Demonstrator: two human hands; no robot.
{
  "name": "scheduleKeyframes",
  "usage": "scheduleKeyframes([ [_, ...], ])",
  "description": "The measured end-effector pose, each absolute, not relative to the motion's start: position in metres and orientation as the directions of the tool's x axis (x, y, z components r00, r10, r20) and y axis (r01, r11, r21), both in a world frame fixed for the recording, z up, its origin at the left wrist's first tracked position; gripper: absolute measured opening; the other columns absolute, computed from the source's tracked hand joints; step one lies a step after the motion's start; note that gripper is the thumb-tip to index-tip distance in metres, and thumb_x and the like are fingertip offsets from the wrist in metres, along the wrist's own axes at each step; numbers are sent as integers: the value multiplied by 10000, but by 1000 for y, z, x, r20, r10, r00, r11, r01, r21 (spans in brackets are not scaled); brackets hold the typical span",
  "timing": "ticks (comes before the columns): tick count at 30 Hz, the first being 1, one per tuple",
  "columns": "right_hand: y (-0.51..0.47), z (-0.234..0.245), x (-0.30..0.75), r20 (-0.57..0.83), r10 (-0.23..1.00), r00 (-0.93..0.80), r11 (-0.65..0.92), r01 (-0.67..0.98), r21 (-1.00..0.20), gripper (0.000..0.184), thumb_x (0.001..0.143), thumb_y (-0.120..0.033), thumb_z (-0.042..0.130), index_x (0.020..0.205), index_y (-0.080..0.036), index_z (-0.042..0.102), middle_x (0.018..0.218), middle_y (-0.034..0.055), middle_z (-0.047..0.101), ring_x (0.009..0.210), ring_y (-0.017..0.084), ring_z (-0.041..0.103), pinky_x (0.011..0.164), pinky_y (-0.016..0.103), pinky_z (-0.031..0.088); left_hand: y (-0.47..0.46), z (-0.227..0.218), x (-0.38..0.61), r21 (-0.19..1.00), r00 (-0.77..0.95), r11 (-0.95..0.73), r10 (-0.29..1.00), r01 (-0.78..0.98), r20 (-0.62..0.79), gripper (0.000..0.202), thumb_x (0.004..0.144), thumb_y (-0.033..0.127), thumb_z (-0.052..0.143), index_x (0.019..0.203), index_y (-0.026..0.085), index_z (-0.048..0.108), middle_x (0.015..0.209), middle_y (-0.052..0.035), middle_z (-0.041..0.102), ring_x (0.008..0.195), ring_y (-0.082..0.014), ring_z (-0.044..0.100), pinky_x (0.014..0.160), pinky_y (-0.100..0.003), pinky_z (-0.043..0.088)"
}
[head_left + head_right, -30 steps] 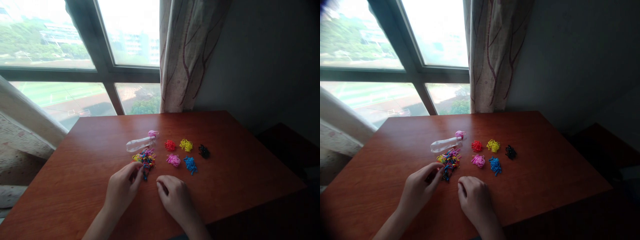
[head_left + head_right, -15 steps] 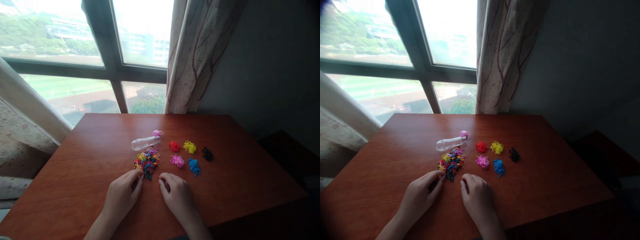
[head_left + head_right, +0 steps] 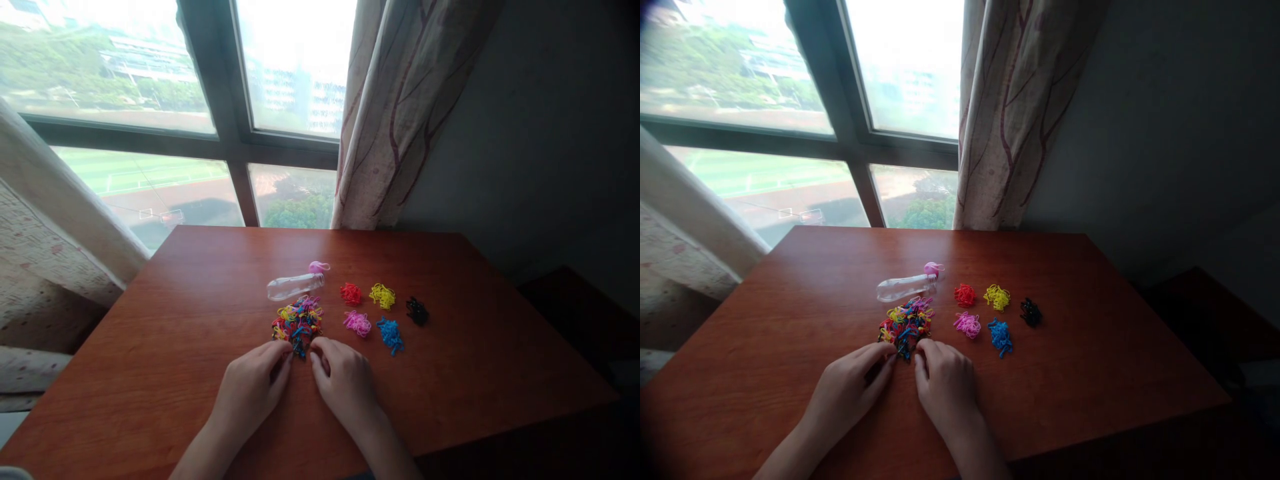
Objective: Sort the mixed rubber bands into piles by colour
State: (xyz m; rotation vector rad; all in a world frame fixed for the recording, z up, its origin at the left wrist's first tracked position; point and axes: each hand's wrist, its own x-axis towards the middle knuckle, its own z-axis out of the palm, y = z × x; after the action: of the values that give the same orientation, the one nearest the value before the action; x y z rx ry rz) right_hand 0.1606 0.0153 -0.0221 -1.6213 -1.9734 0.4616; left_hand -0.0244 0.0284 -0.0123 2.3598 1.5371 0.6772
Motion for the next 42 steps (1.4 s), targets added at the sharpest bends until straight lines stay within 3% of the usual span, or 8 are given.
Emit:
scheduleKeyframes([
  [9, 22, -23, 155, 203, 970, -137, 228, 805, -548, 160, 870, -155, 591, 983, -247, 657, 801, -10, 697, 708, 155, 644, 624, 239, 368, 28, -13, -25, 454, 349, -415, 910, 788, 225, 177, 918, 252, 471, 932, 242, 648, 869, -13, 752, 737, -174, 715, 641, -246, 508],
  [19, 20, -22, 155, 199, 969, -145, 232, 802, -550, 101, 875, -137, 590, 836, -229, 607, 769, -12, 679, 690, 148, 619, 612, 241, 321, 28, -13, -25, 449, 357, -409, 912, 794, 200, 170, 925, 245, 474, 929, 246, 644, 860, -10, 741, 737, -174, 704, 647, -244, 498],
  [28, 15, -24, 160, 247, 963, -111, 250, 713, -655, 116, 895, -154, 535, 831, -221, 606, 744, -2, 664, 683, 152, 614, 638, 234, 365, 28, -14, -25, 453, 360, -402, 915, 795, 181, 156, 932, 241, 478, 935, 246, 634, 879, -5, 737, 757, -176, 704, 660, -250, 494],
  [34, 0, -26, 185, 272, 959, 82, 151, 664, -732, 182, 944, -264, 502, 839, -214, 641, 683, -1, 651, 588, 136, 604, 578, 215, 417, 27, -15, -26, 448, 367, -408, 913, 795, 181, 166, 938, 244, 466, 921, 241, 631, 862, -3, 732, 746, -173, 701, 644, -250, 485],
  [42, 8, -13, 301, 308, 844, 439, -192, 784, -590, 319, 856, -499, 541, 840, -213, 680, 643, 15, 651, 568, 181, 614, 547, 252, 420, 27, -16, -27, 438, 379, -420, 907, 795, 183, 180, 938, 247, 453, 922, 240, 632, 865, -3, 730, 743, -175, 698, 646, -258, 487],
])
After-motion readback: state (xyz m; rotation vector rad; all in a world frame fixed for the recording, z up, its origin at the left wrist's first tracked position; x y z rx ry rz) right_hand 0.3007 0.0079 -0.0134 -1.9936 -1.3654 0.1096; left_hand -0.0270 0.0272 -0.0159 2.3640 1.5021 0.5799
